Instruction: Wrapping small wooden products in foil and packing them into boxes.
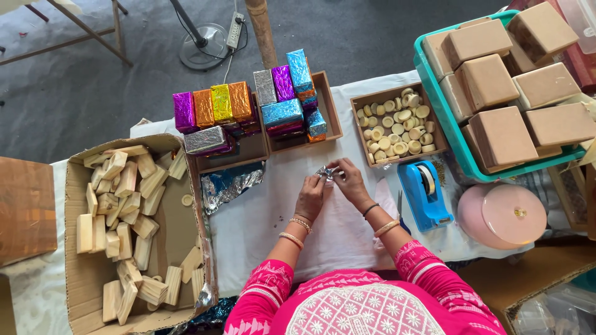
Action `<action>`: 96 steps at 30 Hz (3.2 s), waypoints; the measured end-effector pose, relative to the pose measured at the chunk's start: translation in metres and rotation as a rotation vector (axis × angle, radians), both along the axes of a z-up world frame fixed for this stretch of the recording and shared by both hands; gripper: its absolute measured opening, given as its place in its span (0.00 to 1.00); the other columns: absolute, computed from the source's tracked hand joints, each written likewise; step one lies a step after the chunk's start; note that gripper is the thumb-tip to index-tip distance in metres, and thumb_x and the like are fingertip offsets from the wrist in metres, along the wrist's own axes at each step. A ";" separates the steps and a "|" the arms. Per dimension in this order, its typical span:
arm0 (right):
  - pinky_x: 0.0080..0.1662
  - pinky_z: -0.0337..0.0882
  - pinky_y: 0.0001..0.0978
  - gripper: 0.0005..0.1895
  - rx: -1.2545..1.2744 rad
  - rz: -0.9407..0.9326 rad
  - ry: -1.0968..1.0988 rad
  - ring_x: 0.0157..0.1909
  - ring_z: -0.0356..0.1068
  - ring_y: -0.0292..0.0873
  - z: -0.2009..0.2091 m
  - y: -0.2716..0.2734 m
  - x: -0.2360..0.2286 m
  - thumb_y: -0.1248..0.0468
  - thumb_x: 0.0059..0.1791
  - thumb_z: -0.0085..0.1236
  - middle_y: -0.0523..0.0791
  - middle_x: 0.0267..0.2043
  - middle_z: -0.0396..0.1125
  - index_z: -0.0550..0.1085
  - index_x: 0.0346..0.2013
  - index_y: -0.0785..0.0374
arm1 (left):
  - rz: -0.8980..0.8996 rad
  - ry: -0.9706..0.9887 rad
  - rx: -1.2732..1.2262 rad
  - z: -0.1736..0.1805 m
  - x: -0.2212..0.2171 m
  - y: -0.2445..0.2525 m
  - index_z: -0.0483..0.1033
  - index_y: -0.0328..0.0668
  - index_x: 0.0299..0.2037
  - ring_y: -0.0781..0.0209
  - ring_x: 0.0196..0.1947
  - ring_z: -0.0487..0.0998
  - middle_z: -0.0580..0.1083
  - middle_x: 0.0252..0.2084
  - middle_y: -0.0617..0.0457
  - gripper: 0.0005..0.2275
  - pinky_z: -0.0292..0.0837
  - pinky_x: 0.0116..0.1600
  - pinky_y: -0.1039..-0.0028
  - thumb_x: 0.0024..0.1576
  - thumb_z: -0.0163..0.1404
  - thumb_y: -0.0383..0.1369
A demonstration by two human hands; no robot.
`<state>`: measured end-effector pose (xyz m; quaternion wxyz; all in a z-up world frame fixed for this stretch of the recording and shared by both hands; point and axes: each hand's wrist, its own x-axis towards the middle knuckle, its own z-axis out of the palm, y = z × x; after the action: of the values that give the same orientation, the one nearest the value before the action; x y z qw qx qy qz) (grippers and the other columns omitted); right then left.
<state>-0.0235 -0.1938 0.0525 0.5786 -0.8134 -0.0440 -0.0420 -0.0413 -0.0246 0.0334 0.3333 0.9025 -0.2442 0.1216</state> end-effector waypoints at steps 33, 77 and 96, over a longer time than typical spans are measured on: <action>0.47 0.73 0.39 0.06 -0.404 0.130 -0.224 0.45 0.70 0.50 0.016 0.002 0.006 0.70 0.46 0.62 0.46 0.38 0.70 0.78 0.37 0.63 | -0.077 -0.119 0.228 0.006 -0.003 0.002 0.76 0.26 0.52 0.47 0.44 0.71 0.73 0.48 0.42 0.13 0.73 0.55 0.66 0.57 0.49 0.22; 0.57 0.64 0.49 0.10 -0.810 -0.602 -0.014 0.52 0.65 0.56 0.003 -0.212 -0.170 0.65 0.51 0.58 0.50 0.46 0.68 0.78 0.47 0.59 | -0.256 -0.093 0.117 -0.022 0.016 0.032 0.75 0.36 0.57 0.43 0.65 0.71 0.74 0.59 0.39 0.18 0.67 0.68 0.61 0.56 0.49 0.20; 0.43 0.72 0.30 0.09 -0.152 -0.657 0.387 0.36 0.72 0.39 -0.008 -0.226 -0.190 0.62 0.51 0.60 0.45 0.35 0.74 0.77 0.41 0.65 | -0.193 -0.109 0.168 -0.017 0.014 0.025 0.73 0.33 0.58 0.40 0.61 0.70 0.72 0.58 0.37 0.21 0.67 0.67 0.59 0.52 0.54 0.21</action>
<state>-0.2136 -0.4200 0.0440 0.4701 -0.8175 0.3258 -0.0674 -0.0275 0.0008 0.0163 0.2529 0.8916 -0.3568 0.1172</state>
